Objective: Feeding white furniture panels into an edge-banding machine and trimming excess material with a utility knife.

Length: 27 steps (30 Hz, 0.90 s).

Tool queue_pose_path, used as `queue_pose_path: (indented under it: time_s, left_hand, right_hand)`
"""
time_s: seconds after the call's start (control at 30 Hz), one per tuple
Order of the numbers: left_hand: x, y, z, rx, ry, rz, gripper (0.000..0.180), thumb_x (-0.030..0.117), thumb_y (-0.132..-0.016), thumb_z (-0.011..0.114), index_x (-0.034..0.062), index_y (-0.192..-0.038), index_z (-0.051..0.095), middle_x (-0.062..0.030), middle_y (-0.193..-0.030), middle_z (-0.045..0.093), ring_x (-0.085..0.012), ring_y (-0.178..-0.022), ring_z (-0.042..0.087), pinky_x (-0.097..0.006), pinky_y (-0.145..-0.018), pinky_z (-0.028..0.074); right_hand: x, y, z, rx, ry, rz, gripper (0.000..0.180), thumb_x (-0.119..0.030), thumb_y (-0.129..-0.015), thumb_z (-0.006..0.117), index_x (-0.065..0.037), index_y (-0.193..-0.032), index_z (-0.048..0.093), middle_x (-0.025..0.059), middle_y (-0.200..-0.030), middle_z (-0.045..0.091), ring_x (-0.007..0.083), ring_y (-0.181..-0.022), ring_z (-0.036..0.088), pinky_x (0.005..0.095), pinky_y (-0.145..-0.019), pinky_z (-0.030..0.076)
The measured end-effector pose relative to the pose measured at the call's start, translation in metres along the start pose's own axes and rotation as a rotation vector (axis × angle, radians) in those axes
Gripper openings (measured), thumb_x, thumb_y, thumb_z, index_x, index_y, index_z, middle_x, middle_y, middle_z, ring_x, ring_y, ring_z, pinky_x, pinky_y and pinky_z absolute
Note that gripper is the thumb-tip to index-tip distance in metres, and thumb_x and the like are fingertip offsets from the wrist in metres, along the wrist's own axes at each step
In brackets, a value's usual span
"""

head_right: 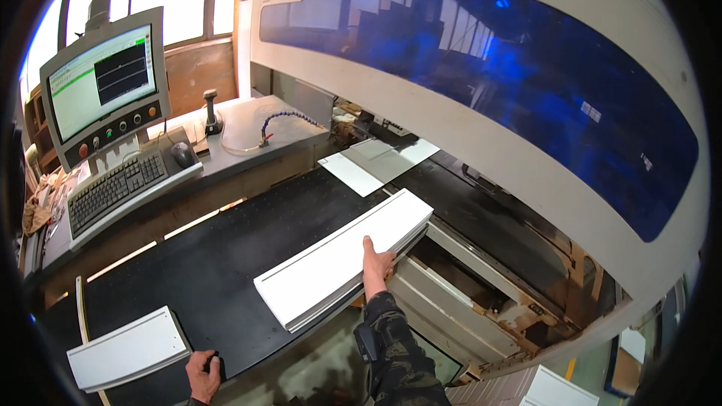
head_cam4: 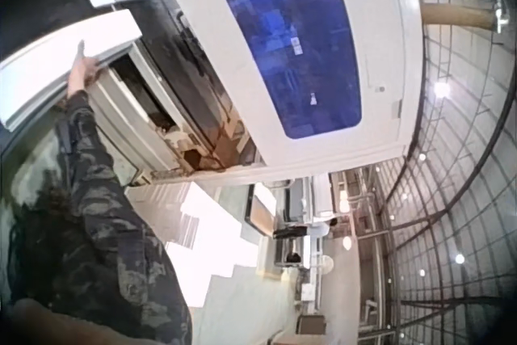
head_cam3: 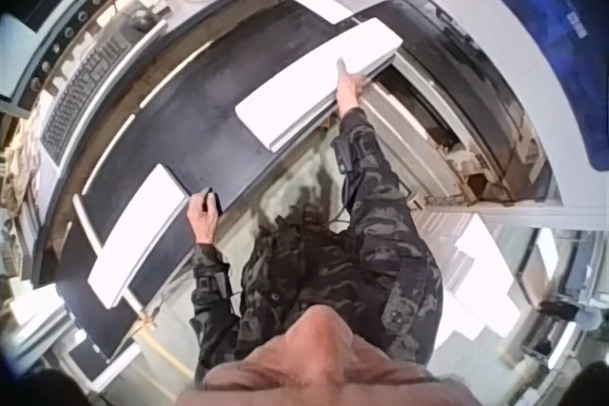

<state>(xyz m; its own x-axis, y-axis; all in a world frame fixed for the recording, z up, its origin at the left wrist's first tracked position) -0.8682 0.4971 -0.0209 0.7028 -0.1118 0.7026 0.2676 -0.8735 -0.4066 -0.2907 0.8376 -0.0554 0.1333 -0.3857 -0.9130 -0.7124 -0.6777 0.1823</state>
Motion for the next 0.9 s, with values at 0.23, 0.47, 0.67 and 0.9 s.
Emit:
queue_pose_path:
  time_s: [0.23,0.47,0.67,0.9]
  left_hand:
    - [0.013,-0.011,0.017,-0.022,-0.017,-0.088,0.018,0.005,-0.089,0.077,-0.0008,-0.107,0.077,-0.0207,-0.094,0.071,-0.0375,-0.087,0.071,-0.043,-0.08,0.057]
    - [0.058,-0.015,0.013,-0.116,-0.04,-0.033,0.02,0.013,-0.103,0.073,0.0026,-0.12,0.078,-0.02,-0.114,0.078,-0.0406,-0.106,0.075,-0.045,-0.095,0.06]
    - [0.055,-0.012,-0.002,-0.096,-0.004,-0.006,0.018,0.014,-0.102,0.074,0.0032,-0.117,0.078,-0.0195,-0.11,0.077,-0.0397,-0.102,0.075,-0.045,-0.091,0.06]
    - [0.046,-0.013,-0.017,-0.063,0.012,0.021,0.018,0.015,-0.102,0.074,0.0032,-0.116,0.078,-0.0189,-0.106,0.075,-0.0396,-0.099,0.074,-0.046,-0.089,0.059]
  right_hand:
    - [-0.024,0.006,0.007,-0.037,-0.143,0.003,0.101,-0.052,-0.099,0.08,0.018,-0.156,0.034,0.0447,-0.159,0.043,0.056,-0.153,0.039,0.0616,-0.13,0.032]
    - [-0.019,0.009,-0.004,0.03,-0.039,0.053,0.099,-0.052,-0.099,0.078,0.017,-0.157,0.035,0.0424,-0.16,0.047,0.0558,-0.151,0.044,0.0605,-0.128,0.037]
    - [-0.039,0.028,-0.012,0.035,0.051,-0.055,0.118,-0.063,-0.09,0.086,0.018,-0.16,0.034,0.0416,-0.158,0.049,0.0574,-0.151,0.043,0.0604,-0.13,0.032]
    - [-0.038,0.03,0.005,0.016,0.067,-0.076,0.116,-0.064,-0.089,0.086,0.018,-0.157,0.039,0.0423,-0.155,0.052,0.0578,-0.15,0.046,0.0622,-0.127,0.037]
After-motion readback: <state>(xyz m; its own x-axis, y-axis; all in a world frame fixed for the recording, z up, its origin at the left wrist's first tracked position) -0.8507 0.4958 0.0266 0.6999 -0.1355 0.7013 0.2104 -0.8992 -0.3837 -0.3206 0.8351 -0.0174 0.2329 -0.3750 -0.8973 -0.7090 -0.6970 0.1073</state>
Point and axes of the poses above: each hand's wrist, its own y-axis away from the middle knuckle, its own z-axis out of the palm, x = y × z, the point moved 10 cm from there along -y, towards the middle knuckle
